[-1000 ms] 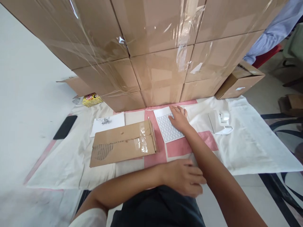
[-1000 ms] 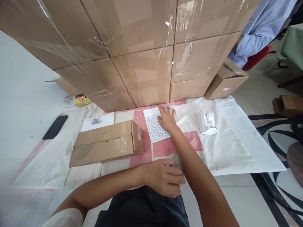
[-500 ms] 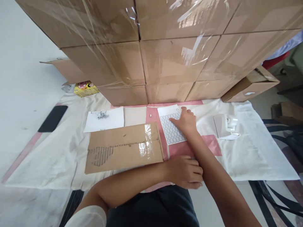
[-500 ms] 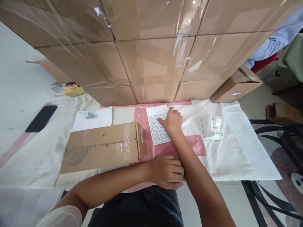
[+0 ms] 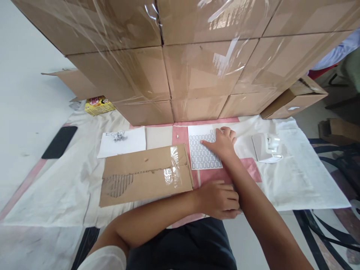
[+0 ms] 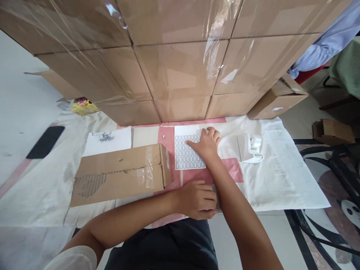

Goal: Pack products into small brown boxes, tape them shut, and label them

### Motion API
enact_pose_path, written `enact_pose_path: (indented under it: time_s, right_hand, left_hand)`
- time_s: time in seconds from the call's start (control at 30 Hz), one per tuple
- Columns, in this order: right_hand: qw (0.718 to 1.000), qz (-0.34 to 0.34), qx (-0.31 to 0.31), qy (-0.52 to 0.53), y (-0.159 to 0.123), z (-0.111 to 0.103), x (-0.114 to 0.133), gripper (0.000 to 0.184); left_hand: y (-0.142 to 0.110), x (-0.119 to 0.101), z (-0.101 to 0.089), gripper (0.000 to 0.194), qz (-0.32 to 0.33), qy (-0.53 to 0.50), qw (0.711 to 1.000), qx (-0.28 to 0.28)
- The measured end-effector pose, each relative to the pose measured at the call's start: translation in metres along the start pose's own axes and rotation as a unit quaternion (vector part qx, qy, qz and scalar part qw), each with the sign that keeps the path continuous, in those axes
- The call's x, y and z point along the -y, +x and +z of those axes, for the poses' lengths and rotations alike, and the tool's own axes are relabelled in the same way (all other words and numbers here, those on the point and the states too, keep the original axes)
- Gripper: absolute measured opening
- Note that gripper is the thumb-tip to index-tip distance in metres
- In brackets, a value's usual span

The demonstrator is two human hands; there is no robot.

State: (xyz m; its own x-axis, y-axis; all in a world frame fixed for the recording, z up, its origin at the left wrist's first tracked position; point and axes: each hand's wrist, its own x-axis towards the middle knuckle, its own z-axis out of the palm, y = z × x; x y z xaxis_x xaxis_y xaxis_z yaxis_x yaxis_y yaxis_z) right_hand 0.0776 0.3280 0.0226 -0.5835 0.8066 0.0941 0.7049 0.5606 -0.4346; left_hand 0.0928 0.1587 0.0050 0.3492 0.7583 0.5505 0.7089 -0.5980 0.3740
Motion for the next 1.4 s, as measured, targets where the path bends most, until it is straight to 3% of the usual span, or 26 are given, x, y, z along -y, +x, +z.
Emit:
enact_pose_path:
  time_s: [0.17,0.3,0.47,0.6,0.7,0.8,0.93,1.13,1.23,1.33,1.4]
  right_hand:
    - [1.0,-0.016,-0.009,0.024,0.0,0.016,0.006,0.06]
    - [0.995,0.009,0.001,0.102,0.002,0.014,0.008,0.047]
    - [0.935,-0.007,0.048,0.35,0.0,0.005,0.008,0.043]
    - [0.915,-0.053,0.031,0.399,-0.003,-0.011,0.011,0.034]
    - [0.92,-0.135,-0.001,0.369,-0.01,-0.028,0.016,0.025]
    - [0.926,-0.212,-0.025,0.311,-0.017,-0.041,0.019,0.019]
    - [0.92,-0.291,-0.042,0.258,-0.022,-0.047,0.017,0.028]
    - [0.88,-0.39,-0.022,0.268,-0.025,-0.048,0.015,0.036]
    - [0.876,-0.395,-0.036,0.273,-0.025,-0.05,0.013,0.039]
    - [0.884,-0.383,-0.056,0.263,-0.022,-0.053,0.009,0.036]
    - [0.891,-0.37,-0.077,0.253,-0.019,-0.055,0.007,0.031]
  left_hand:
    - [0.0,0.0,0.001,0.026,0.012,0.003,1.0,-0.003]
    - [0.0,0.0,0.002,0.028,0.014,0.001,1.0,-0.026]
    - [0.003,-0.001,-0.004,0.028,0.002,-0.011,0.999,-0.049]
    - [0.016,-0.003,-0.033,0.026,-0.112,-0.045,0.978,-0.169]
    - [0.023,-0.005,-0.058,0.025,-0.2,-0.08,0.941,-0.259]
    - [0.023,-0.008,-0.069,0.018,-0.253,-0.111,0.911,-0.306]
    - [0.017,-0.011,-0.056,0.006,-0.283,-0.091,0.896,-0.329]
    - [0.024,-0.011,-0.027,0.026,-0.322,-0.089,0.863,-0.378]
    - [0.04,-0.008,-0.024,0.027,-0.375,-0.126,0.808,-0.436]
    - [0.059,-0.005,-0.025,0.026,-0.457,-0.232,0.713,-0.48]
    - [0.067,-0.003,-0.025,0.029,-0.474,-0.309,0.662,-0.491]
